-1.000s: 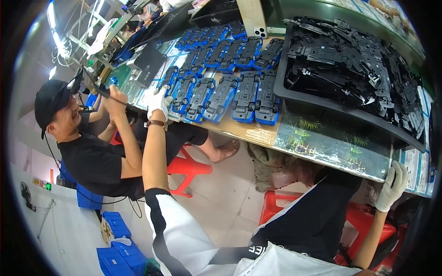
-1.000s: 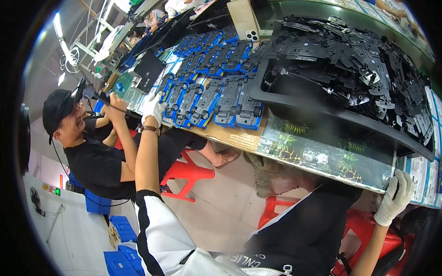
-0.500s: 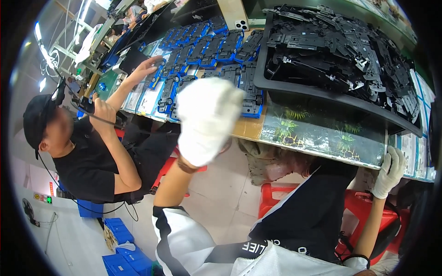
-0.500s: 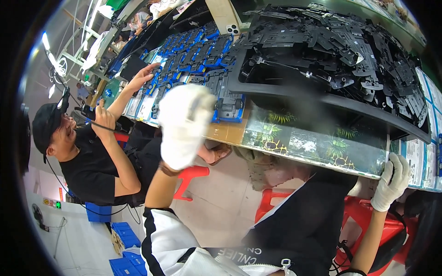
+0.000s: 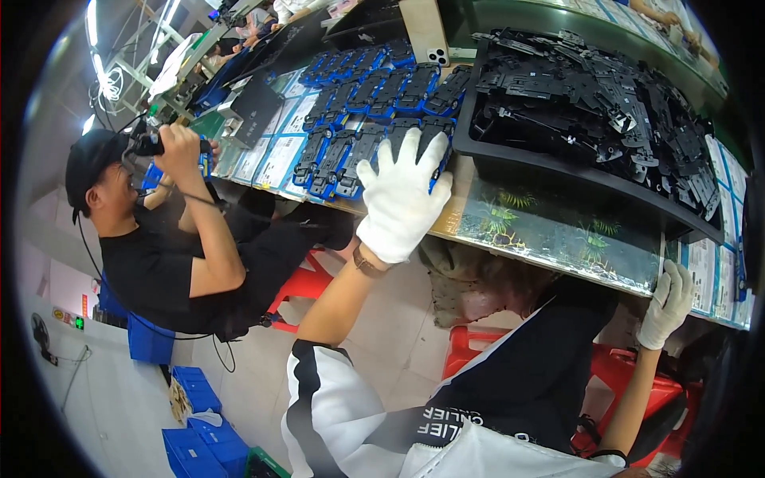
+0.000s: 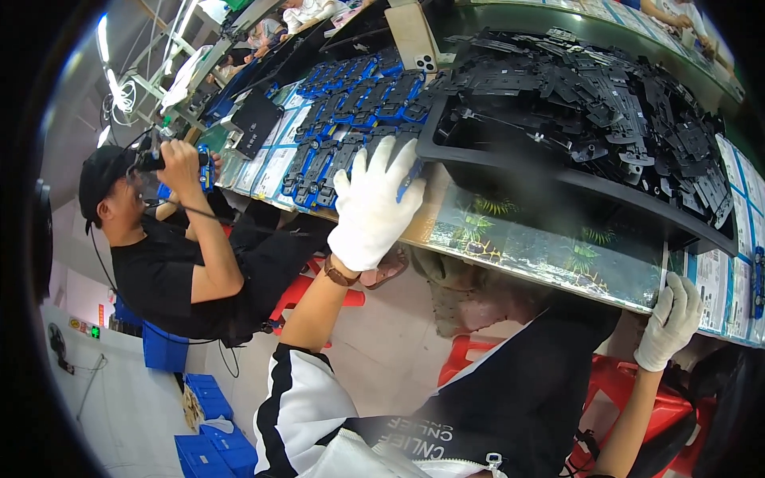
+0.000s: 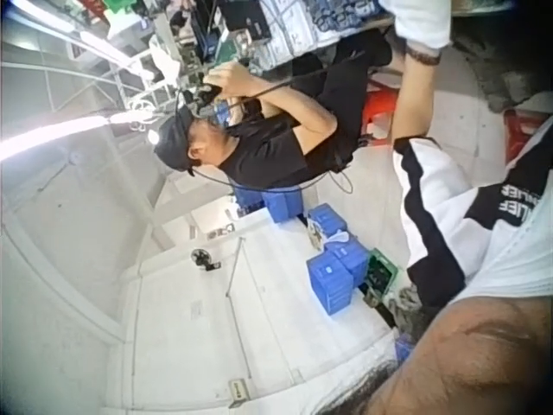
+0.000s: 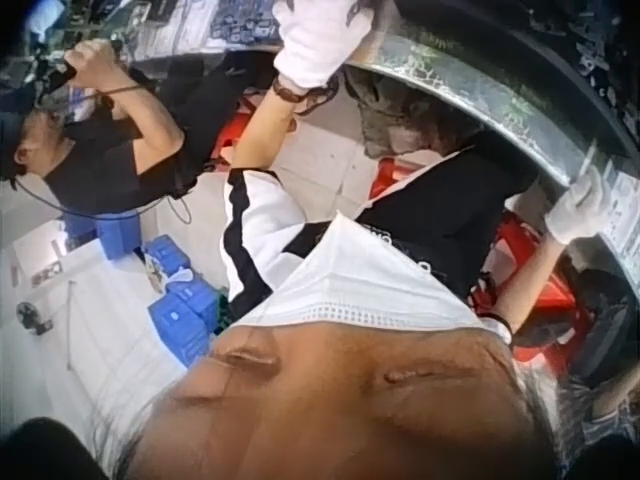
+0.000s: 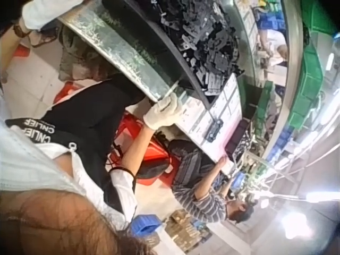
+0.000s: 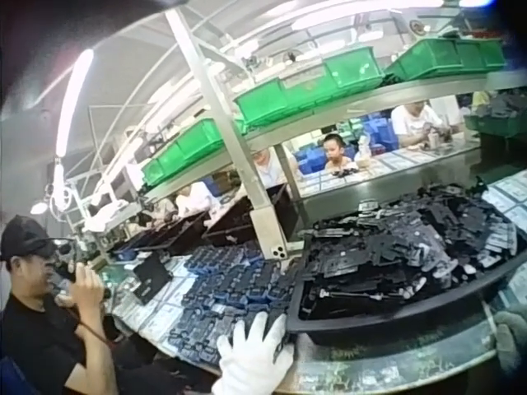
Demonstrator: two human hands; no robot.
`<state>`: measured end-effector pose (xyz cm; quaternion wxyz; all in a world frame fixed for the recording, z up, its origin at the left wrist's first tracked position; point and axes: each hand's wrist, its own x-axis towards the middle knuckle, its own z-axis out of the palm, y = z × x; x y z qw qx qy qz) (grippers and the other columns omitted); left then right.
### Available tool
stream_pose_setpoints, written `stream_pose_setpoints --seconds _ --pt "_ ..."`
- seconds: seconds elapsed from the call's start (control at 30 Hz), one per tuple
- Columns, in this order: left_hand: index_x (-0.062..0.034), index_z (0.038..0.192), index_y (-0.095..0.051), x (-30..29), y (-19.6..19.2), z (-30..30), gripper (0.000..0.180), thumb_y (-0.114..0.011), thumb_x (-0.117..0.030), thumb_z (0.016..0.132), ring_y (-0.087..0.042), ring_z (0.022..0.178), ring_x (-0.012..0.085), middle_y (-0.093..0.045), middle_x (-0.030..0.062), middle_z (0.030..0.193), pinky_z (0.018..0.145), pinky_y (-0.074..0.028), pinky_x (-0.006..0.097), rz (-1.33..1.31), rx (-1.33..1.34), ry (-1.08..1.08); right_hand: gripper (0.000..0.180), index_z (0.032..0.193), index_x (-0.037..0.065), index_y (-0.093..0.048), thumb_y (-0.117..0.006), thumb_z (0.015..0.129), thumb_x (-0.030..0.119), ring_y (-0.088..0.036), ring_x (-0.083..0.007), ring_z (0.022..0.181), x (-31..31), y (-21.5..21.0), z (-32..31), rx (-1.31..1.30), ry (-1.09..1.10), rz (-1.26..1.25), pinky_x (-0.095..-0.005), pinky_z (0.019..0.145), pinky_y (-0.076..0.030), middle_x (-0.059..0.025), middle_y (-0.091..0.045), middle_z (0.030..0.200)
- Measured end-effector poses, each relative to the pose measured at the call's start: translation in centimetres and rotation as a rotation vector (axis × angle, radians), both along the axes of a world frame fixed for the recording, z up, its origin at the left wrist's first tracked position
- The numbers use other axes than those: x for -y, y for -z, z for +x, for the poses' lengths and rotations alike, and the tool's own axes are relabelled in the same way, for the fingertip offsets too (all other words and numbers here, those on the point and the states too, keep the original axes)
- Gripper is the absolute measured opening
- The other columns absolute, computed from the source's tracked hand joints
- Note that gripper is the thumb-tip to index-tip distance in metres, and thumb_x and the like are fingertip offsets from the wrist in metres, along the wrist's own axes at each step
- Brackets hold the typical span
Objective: The person assembles plastic parts onto a toy car chassis by hand.
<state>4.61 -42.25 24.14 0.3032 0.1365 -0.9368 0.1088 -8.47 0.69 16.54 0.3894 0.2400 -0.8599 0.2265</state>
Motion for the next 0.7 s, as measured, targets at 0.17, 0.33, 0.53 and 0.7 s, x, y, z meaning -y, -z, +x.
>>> stream_pose_setpoints --seconds 0.17,0.33,0.53,0.7 --pt "-0.0197 0.132 -0.054 1.2 0.0 1.1 0.049 -0.061 -0.033 0.085 -0.052 0.113 0.0367 -0.055 0.0122 0.130 0.088 -0.039 0.055 -0.045 -0.022 0.001 0.018 0.105 0.002 -0.068 -0.056 0.093 0.008 -0.060 -0.0325 0.097 -0.3 0.2 -0.2 -0.008 0.012 0.027 -0.0419 0.088 -0.045 -0.0147 -0.065 0.105" --pt "-0.0207 0.132 -0.053 2.6 0.0 2.0 0.050 -0.061 -0.033 0.084 -0.052 0.113 0.0361 -0.055 0.0123 0.130 0.089 -0.039 0.055 -0.050 -0.016 0.005 0.019 0.106 0.002 -0.068 -0.056 0.094 0.009 -0.060 -0.0323 0.098 -0.4 0.2 -0.1 0.002 0.007 0.034 -0.0418 0.089 -0.045 -0.0147 -0.065 0.107" --pt "-0.0216 0.133 -0.053 4.4 0.4 2.5 0.052 -0.063 -0.032 0.083 -0.052 0.113 0.0355 -0.056 0.0116 0.130 0.089 -0.039 0.053 -0.101 -0.023 0.006 0.020 0.108 0.002 -0.068 -0.055 0.095 0.011 -0.059 -0.0318 0.101 -0.6 0.3 -0.1 0.020 0.019 0.048 -0.0416 0.090 -0.045 -0.0143 -0.064 0.109" --pt "-0.0220 0.132 -0.054 5.9 0.4 3.1 0.052 -0.065 -0.031 0.081 -0.053 0.112 0.0355 -0.056 0.0111 0.129 0.089 -0.039 0.052 -0.132 -0.028 0.016 0.021 0.108 0.002 -0.068 -0.054 0.095 0.011 -0.059 -0.0315 0.101 -0.4 0.2 0.1 0.043 0.031 0.049 -0.0415 0.090 -0.044 -0.0140 -0.064 0.109"
